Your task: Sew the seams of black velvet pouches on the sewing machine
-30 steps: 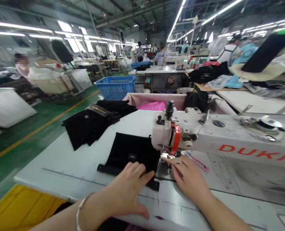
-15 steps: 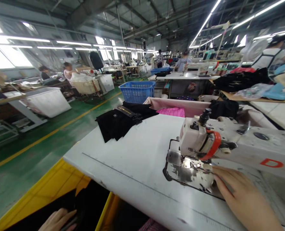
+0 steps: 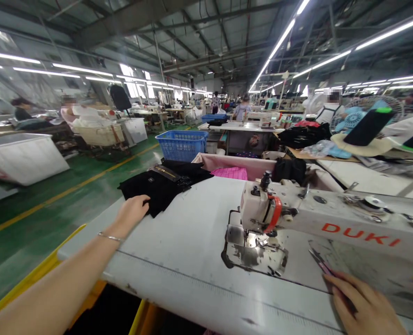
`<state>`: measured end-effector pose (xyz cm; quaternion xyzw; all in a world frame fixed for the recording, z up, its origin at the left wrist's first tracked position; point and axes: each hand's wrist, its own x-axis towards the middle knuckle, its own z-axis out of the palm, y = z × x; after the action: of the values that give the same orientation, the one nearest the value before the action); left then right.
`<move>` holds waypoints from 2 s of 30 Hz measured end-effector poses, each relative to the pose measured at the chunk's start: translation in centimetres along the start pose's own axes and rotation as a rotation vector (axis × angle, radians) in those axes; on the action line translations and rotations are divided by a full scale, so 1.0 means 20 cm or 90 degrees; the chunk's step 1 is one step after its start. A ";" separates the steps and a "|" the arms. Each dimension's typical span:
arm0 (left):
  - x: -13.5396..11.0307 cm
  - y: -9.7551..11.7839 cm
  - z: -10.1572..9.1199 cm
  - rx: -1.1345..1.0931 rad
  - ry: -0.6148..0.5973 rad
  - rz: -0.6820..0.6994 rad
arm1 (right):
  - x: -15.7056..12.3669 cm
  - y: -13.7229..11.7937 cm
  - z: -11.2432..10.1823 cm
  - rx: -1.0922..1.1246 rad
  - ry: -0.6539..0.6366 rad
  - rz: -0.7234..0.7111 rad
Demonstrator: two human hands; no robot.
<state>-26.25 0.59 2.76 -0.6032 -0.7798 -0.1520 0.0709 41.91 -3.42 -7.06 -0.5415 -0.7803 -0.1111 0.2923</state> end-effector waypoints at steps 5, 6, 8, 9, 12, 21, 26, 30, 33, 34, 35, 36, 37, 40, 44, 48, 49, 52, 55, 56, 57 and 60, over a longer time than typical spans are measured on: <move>0.11 0.07 -0.24 0.023 0.015 0.005 | 0.04 -0.03 0.03 -0.009 -0.001 -0.035; 0.11 0.13 -0.30 0.020 0.034 0.015 | 0.05 -0.04 0.03 -0.001 0.001 -0.037; 0.08 0.26 -0.41 0.000 0.050 0.062 | 0.06 -0.06 -0.01 0.023 0.004 -0.044; 0.05 0.35 -0.43 -0.017 0.032 0.102 | 0.07 -0.08 -0.03 0.039 0.010 -0.046; -0.14 0.59 -0.39 -0.084 -0.111 0.261 | 0.08 -0.22 -0.11 0.105 0.038 -0.043; -0.48 0.83 0.13 -0.111 -0.159 0.280 | 0.20 -1.01 -0.10 0.284 -0.202 -0.018; -0.30 0.94 0.09 -0.139 -0.176 0.268 | 0.27 -1.07 -0.09 0.299 -0.244 0.036; -0.36 1.06 -0.01 -0.218 -0.242 0.302 | 0.33 -1.07 -0.11 0.332 -0.260 0.076; -0.45 1.11 -0.17 -0.306 -0.296 0.293 | 0.37 -1.09 -0.14 0.405 -0.214 0.091; -0.47 1.11 -0.23 -0.360 -0.326 0.279 | 0.38 -1.10 -0.17 0.432 -0.188 0.089; -0.49 1.11 -0.29 -0.420 -0.358 0.260 | 0.38 -1.11 -0.19 0.456 -0.160 0.083; -0.51 1.11 -0.34 -0.483 -0.389 0.234 | 0.39 -1.11 -0.22 0.477 -0.137 0.072; -0.52 1.10 -0.38 -0.545 -0.416 0.203 | 0.40 -1.12 -0.25 0.494 -0.119 0.059; -0.57 1.09 -0.46 -0.694 -0.464 0.102 | 0.44 -1.12 -0.34 0.522 -0.096 0.016; -0.63 1.06 -0.47 -0.819 -0.482 0.018 | 0.47 -1.11 -0.40 0.561 -0.066 -0.014; -0.67 1.05 -0.47 -0.810 -0.404 0.013 | 0.48 -1.13 -0.42 0.606 -0.040 0.021; -0.67 1.05 -0.46 -0.798 -0.387 0.013 | 0.48 -1.13 -0.42 0.612 -0.038 0.029; -0.69 1.04 -0.47 -0.767 -0.357 0.021 | 0.47 -1.14 -0.44 0.625 -0.033 0.039; -0.69 1.06 -0.48 -0.754 -0.341 0.043 | 0.46 -1.14 -0.46 0.633 -0.047 0.046; -0.70 1.06 -0.48 -0.752 -0.335 0.050 | 0.46 -1.14 -0.46 0.632 -0.055 0.049; -0.70 1.07 -0.49 -0.748 -0.331 0.054 | 0.46 -1.14 -0.47 0.628 -0.064 0.055; -0.70 1.09 -0.51 -0.735 -0.319 0.050 | 0.47 -1.15 -0.47 0.602 -0.075 0.086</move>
<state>-2.24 -10.67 11.57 -0.5898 -0.5420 -0.4000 -0.4455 21.94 -9.73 9.22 -0.4042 -0.7238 0.3058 0.4682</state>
